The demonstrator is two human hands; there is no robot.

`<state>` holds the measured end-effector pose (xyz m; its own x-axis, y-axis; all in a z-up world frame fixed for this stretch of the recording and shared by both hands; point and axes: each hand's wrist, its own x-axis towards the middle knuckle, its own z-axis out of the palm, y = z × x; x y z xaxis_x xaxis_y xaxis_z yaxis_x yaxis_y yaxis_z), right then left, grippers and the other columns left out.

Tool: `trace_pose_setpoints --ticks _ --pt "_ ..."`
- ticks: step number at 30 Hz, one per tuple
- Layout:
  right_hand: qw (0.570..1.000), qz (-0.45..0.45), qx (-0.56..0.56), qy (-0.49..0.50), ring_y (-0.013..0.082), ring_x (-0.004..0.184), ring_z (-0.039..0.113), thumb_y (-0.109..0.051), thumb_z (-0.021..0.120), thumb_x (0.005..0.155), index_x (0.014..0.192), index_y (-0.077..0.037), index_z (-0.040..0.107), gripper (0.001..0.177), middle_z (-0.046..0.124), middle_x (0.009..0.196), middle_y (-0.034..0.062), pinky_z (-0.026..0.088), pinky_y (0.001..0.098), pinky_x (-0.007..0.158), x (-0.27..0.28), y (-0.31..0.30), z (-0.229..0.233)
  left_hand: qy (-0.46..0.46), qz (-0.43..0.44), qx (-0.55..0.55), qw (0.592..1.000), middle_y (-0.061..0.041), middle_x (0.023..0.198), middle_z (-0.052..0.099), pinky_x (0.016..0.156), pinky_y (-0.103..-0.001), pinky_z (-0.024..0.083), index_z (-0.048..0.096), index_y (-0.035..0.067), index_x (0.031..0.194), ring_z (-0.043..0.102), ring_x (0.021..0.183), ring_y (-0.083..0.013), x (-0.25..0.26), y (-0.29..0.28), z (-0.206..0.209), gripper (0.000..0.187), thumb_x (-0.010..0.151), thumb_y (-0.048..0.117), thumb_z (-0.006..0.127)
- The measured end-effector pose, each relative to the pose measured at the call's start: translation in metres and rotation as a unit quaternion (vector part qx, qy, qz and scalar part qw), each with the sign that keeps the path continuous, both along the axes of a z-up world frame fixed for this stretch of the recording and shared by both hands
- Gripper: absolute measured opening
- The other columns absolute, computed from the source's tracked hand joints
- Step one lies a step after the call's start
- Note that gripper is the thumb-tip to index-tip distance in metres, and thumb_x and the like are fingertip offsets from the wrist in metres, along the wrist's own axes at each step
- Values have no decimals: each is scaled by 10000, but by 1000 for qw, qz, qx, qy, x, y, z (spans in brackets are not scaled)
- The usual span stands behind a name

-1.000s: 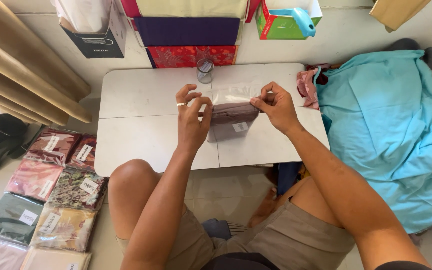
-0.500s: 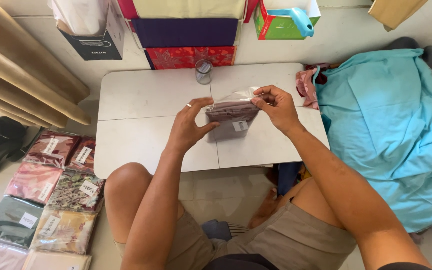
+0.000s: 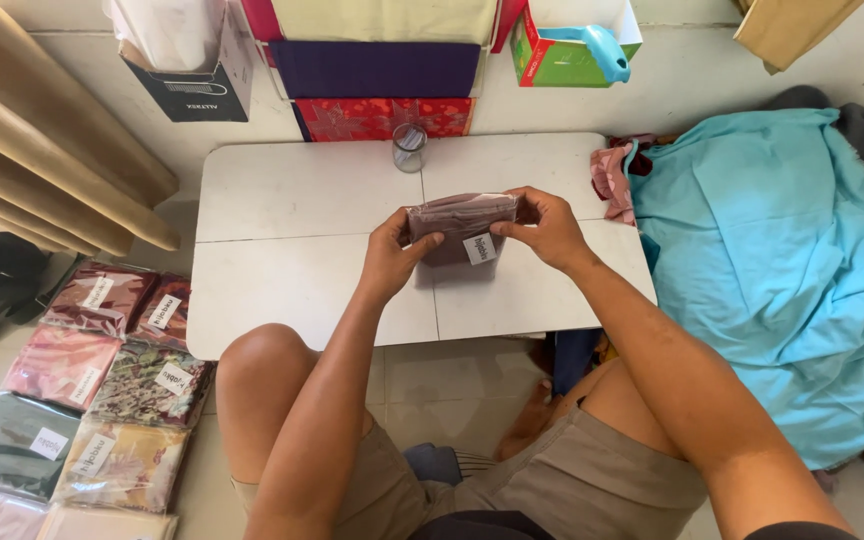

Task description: The person uses a lint roller to clean a piece of brown fabric, folds it into a small rectangle, places it inside a clear plastic sleeve, and attaches a white label to the finished package.

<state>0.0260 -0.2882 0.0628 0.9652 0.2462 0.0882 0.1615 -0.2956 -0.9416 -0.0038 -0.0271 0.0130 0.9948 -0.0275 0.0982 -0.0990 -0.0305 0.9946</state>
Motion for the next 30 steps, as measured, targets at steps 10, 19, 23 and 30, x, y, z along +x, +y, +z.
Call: trace_pose_setpoints --ticks 10,19,23,30 --pt "979 -11 -200 32 248 818 702 -355 806 878 1093 -117 772 323 770 915 113 554 389 755 29 -14 -77 124 77 117 982 -186 956 767 827 -477 622 741 45 995 738 1003 -369 -1 -4 -36 478 805 459 884" --pt "927 -13 -326 -187 487 1303 543 -553 729 890 1505 -105 445 812 530 1386 259 460 622 1042 -12 76 -78 269 163 151 937 -111 1039 780 961 -484 578 765 102 1113 702 1113 -355 28 9 -114 549 782 538 810" --pt "913 26 -377 -153 500 1468 314 -716 491 960 1535 -123 401 832 329 1589 248 240 690 1177 -32 121 -55 279 160 151 935 -187 1077 767 1009 -512 550 751 39 1126 680 1148 -412 19 7 -95 612 806 561 761" --pt "908 38 -403 -110 462 1517 233 -575 488 1009 1628 -207 268 753 256 1663 188 229 677 1191 -22 117 -90 304 143 129 933 -149 1054 773 906 -465 603 749 60 1172 713 1098 -361 24 14 -98 655 747 553 820"
